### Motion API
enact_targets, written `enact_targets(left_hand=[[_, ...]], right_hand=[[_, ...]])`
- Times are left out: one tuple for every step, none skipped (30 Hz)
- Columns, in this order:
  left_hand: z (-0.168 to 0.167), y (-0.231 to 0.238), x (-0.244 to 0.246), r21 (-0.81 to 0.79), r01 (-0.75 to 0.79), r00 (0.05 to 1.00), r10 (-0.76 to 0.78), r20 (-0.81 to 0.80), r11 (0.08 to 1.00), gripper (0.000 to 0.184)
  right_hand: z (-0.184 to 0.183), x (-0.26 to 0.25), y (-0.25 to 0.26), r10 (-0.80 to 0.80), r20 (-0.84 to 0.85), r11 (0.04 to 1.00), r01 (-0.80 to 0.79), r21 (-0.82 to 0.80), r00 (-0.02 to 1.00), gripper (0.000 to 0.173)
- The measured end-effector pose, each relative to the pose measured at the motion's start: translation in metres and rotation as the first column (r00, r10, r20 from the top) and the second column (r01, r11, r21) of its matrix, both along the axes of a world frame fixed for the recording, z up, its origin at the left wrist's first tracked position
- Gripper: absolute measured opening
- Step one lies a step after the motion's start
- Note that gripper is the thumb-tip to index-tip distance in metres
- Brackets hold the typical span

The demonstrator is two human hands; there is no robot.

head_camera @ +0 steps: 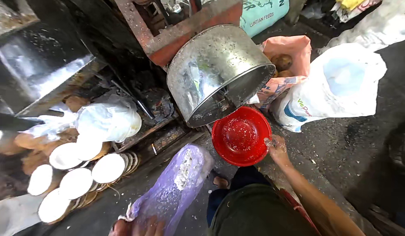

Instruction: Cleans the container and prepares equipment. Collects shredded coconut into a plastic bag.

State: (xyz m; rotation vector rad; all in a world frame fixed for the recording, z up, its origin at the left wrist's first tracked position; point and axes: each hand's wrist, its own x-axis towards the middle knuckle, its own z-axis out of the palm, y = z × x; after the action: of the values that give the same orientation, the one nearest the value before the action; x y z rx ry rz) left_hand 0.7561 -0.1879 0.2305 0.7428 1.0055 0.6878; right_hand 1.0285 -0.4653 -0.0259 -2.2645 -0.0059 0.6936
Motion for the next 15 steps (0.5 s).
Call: enact_targets(left_hand=[[0.005, 0.001, 0.005, -0.004, 0.047, 0.998, -0.047, 0.037, 0.999, 0.059], [0.011, 0.001, 0.011, -0.007, 0.087, 0.993, -0.086, 0.082, 0.996, 0.055], [0.018, 0.002, 0.018, -0.010, 0.123, 0.984, -0.120, 0.135, 0.992, 0.049], [0.024, 0.002, 0.026, -0.014, 0.160, 0.969, -0.154, 0.194, 0.987, 0.041], [0.032, 0.002, 0.034, -0.011, 0.200, 0.951, -0.191, 0.244, 0.980, 0.035], [0.040, 0.002, 0.043, 0.006, 0.238, 0.930, -0.230, 0.286, 0.971, 0.033], [0.047, 0.002, 0.053, 0.027, 0.265, 0.913, -0.260, 0.315, 0.964, 0.034], [0.055, 0.002, 0.063, 0.036, 0.286, 0.894, -0.280, 0.350, 0.958, 0.034], [0.062, 0.002, 0.072, 0.036, 0.306, 0.870, -0.295, 0.394, 0.951, 0.034], [0.070, 0.001, 0.081, 0.022, 0.319, 0.849, -0.296, 0.438, 0.947, 0.033], [0.077, -0.001, 0.089, 0.001, 0.327, 0.826, -0.287, 0.486, 0.945, 0.034], [0.083, -0.003, 0.097, -0.022, 0.335, 0.802, -0.273, 0.531, 0.942, 0.034], [0.089, -0.004, 0.103, -0.039, 0.348, 0.779, -0.266, 0.568, 0.937, 0.034], [0.095, -0.004, 0.108, -0.044, 0.364, 0.758, -0.268, 0.594, 0.930, 0.035], [0.100, -0.002, 0.112, -0.036, 0.381, 0.742, -0.283, 0.608, 0.924, 0.037]], right_hand=[[0.028, 0.010, 0.014, 0.068, -0.034, 0.991, -0.064, 0.117, 0.997, 0.049], [0.056, 0.019, 0.031, 0.157, -0.090, 0.960, -0.131, 0.248, 0.983, 0.046], [0.085, 0.025, 0.048, 0.262, -0.124, 0.904, -0.198, 0.379, 0.957, 0.048], [0.114, 0.029, 0.065, 0.359, -0.115, 0.841, -0.268, 0.470, 0.926, 0.054], [0.140, 0.033, 0.081, 0.446, -0.074, 0.785, -0.350, 0.511, 0.892, 0.062], [0.165, 0.036, 0.095, 0.524, -0.014, 0.735, -0.444, 0.512, 0.852, 0.068], [0.187, 0.039, 0.108, 0.589, 0.038, 0.695, -0.531, 0.485, 0.807, 0.072], [0.206, 0.042, 0.118, 0.638, 0.077, 0.664, -0.598, 0.448, 0.766, 0.075], [0.222, 0.044, 0.128, 0.669, 0.105, 0.641, -0.642, 0.420, 0.736, 0.078], [0.234, 0.045, 0.135, 0.685, 0.124, 0.628, -0.668, 0.398, 0.718, 0.079], [0.245, 0.045, 0.139, 0.689, 0.158, 0.618, -0.687, 0.382, 0.707, 0.077], [0.254, 0.046, 0.141, 0.692, 0.202, 0.600, -0.707, 0.374, 0.693, 0.069], [0.261, 0.048, 0.142, 0.695, 0.244, 0.574, -0.726, 0.378, 0.677, 0.058], [0.266, 0.050, 0.141, 0.699, 0.285, 0.541, -0.745, 0.391, 0.656, 0.047], [0.270, 0.051, 0.141, 0.687, 0.336, 0.507, -0.756, 0.413, 0.644, 0.039]])
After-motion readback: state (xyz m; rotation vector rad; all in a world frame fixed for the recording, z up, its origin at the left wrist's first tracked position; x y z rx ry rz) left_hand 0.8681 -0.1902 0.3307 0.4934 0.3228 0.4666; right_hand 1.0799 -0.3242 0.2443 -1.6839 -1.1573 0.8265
